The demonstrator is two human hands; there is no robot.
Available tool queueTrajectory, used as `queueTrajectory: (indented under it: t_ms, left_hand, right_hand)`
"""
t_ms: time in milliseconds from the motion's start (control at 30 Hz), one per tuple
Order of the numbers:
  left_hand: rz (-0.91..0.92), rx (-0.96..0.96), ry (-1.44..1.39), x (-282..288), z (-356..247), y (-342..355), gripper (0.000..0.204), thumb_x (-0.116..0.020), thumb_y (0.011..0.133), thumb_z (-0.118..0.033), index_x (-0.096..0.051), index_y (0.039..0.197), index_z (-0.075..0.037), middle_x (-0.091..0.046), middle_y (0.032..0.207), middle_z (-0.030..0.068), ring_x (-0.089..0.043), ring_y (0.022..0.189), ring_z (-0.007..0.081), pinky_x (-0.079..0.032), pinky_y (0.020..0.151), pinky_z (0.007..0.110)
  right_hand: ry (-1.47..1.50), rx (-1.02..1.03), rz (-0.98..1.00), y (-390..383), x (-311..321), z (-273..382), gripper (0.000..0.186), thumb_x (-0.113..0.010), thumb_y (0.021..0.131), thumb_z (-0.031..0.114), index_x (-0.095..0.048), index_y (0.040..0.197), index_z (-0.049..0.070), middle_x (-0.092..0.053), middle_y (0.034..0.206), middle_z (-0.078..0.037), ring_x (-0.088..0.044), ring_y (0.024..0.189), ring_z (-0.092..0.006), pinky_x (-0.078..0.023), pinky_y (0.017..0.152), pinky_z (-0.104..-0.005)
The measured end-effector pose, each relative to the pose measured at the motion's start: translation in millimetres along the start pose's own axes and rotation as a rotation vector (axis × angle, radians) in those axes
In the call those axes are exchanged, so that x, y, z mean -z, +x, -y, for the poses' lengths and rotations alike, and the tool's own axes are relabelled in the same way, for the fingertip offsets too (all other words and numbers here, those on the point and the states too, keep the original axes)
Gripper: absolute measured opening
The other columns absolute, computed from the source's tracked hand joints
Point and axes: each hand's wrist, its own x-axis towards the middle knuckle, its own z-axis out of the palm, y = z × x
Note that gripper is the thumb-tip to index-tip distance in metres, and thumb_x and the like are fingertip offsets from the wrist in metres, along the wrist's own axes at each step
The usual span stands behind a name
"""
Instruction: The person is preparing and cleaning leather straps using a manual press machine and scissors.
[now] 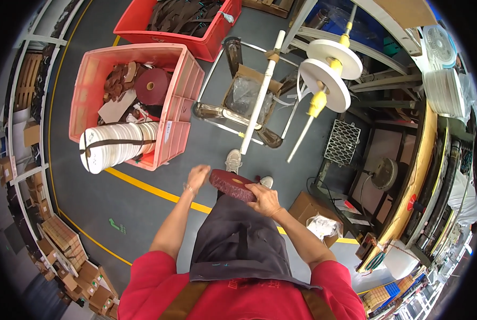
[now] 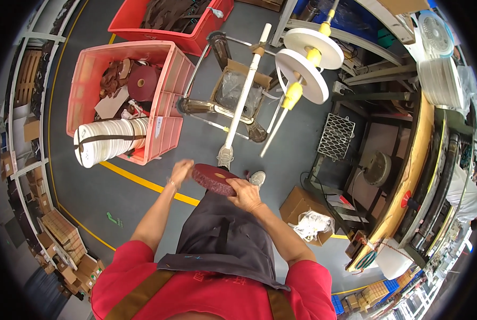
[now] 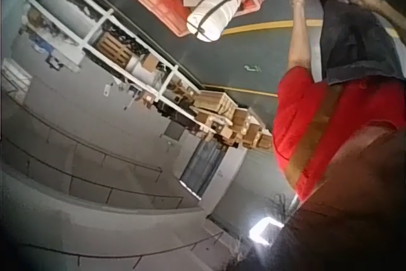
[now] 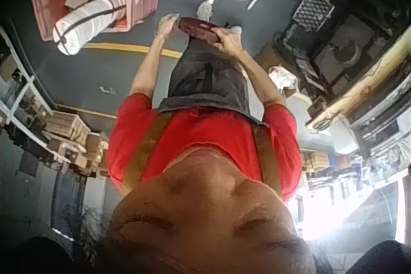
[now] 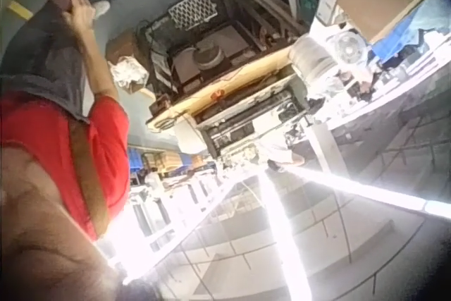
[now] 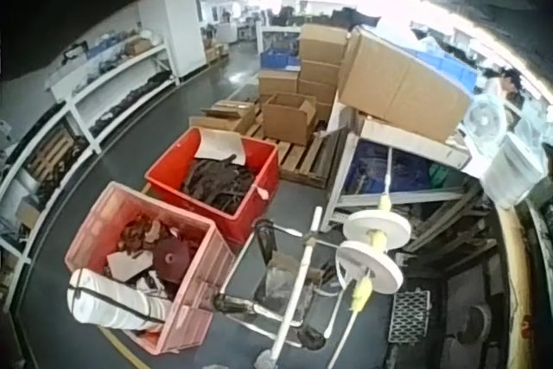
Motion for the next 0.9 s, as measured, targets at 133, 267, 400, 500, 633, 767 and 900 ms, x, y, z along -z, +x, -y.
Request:
queueTrajectory:
  t_ms: [133, 267, 400, 500, 633, 767, 900]
  left_hand:
    - [0.102, -0.350, 0.358, -33.0, -62.0, 78.0, 0.044, -0.056, 0.075, -0.035, -0.056, 0.103, -0.001, -0.061, 0.094, 0.0121, -0.058, 0.085, 0.0211, -0.043, 0.076, 0.031]
    - [0.545, -0.210, 0.152, -69.5, -81.9, 119.1, 0.043, -0.061, 0.073, -0.033, -0.058, 0.102, -0.001, -0.061, 0.095, 0.0100, -0.057, 0.088, 0.0187, -0.044, 0.077, 0.029]
    - [0.693, -0.080, 0.146, -63.0, -94.4, 125.0, 0.031, -0.063, 0.075, -0.021, -0.059, 0.099, -0.002, -0.061, 0.091, 0.0059, -0.056, 0.084, 0.0117, -0.042, 0.078, 0.024]
    - [0.776, -0.122, 0.270, -37.0, -108.7, 124.8, 0.026, -0.064, 0.073, -0.021, -0.063, 0.091, -0.002, -0.062, 0.086, 0.0048, -0.056, 0.083, 0.0110, -0.041, 0.078, 0.023]
    - [0.837, -0.158, 0.348, -10.9, -132.5, 124.2, 0.023, -0.066, 0.070, -0.021, -0.065, 0.083, -0.002, -0.062, 0.077, 0.0024, -0.055, 0.074, 0.0090, -0.040, 0.072, 0.023]
    - [0.814, -0.252, 0.628, 2.0, -155.8, 120.6, 0.028, -0.069, 0.064, -0.025, -0.064, 0.076, 0.000, -0.058, 0.065, 0.0022, -0.050, 0.061, 0.0110, -0.040, 0.058, 0.024]
    - [0.984, -0.200, 0.477, 12.0, -156.8, 119.4, 0.029, -0.067, 0.068, -0.023, -0.064, 0.087, -0.001, -0.061, 0.075, 0.0017, -0.053, 0.071, 0.0080, -0.040, 0.064, 0.022]
  right_hand:
    - [-0.112, -0.103, 0.039, 31.3, -10.3, -33.7, 0.053, -0.068, 0.057, 0.021, -0.052, 0.107, 0.013, -0.057, 0.100, -0.006, -0.056, 0.089, -0.0252, -0.047, 0.070, -0.0362]
    - [-0.176, -0.131, 0.061, 58.4, -8.6, -43.9, 0.053, -0.068, 0.058, 0.021, -0.051, 0.107, 0.014, -0.056, 0.102, -0.006, -0.056, 0.090, -0.0248, -0.048, 0.070, -0.0365]
    - [-0.192, -0.079, -0.026, 69.7, -3.6, -45.8, 0.052, -0.068, 0.058, 0.020, -0.052, 0.107, 0.014, -0.056, 0.102, -0.006, -0.056, 0.091, -0.0249, -0.048, 0.071, -0.0360]
    - [-0.126, -0.109, 0.009, 78.3, 2.4, -35.8, 0.052, -0.068, 0.058, 0.020, -0.052, 0.106, 0.014, -0.056, 0.102, -0.005, -0.056, 0.090, -0.0254, -0.048, 0.071, -0.0355]
    - [-0.068, -0.080, -0.010, 101.7, 13.9, -15.1, 0.051, -0.068, 0.058, 0.019, -0.052, 0.106, 0.014, -0.057, 0.101, -0.005, -0.057, 0.087, -0.0259, -0.048, 0.070, -0.0356]
    - [-0.024, -0.053, 0.031, 124.3, 24.9, 7.2, 0.048, -0.068, 0.059, 0.018, -0.054, 0.104, 0.013, -0.058, 0.100, -0.005, -0.058, 0.085, -0.0259, -0.048, 0.069, -0.0357]
    - [0.049, -0.165, 0.093, 140.0, 36.4, 14.9, 0.048, -0.068, 0.061, 0.021, -0.053, 0.105, 0.012, -0.058, 0.092, -0.009, -0.058, 0.081, -0.0283, -0.047, 0.068, -0.0372]
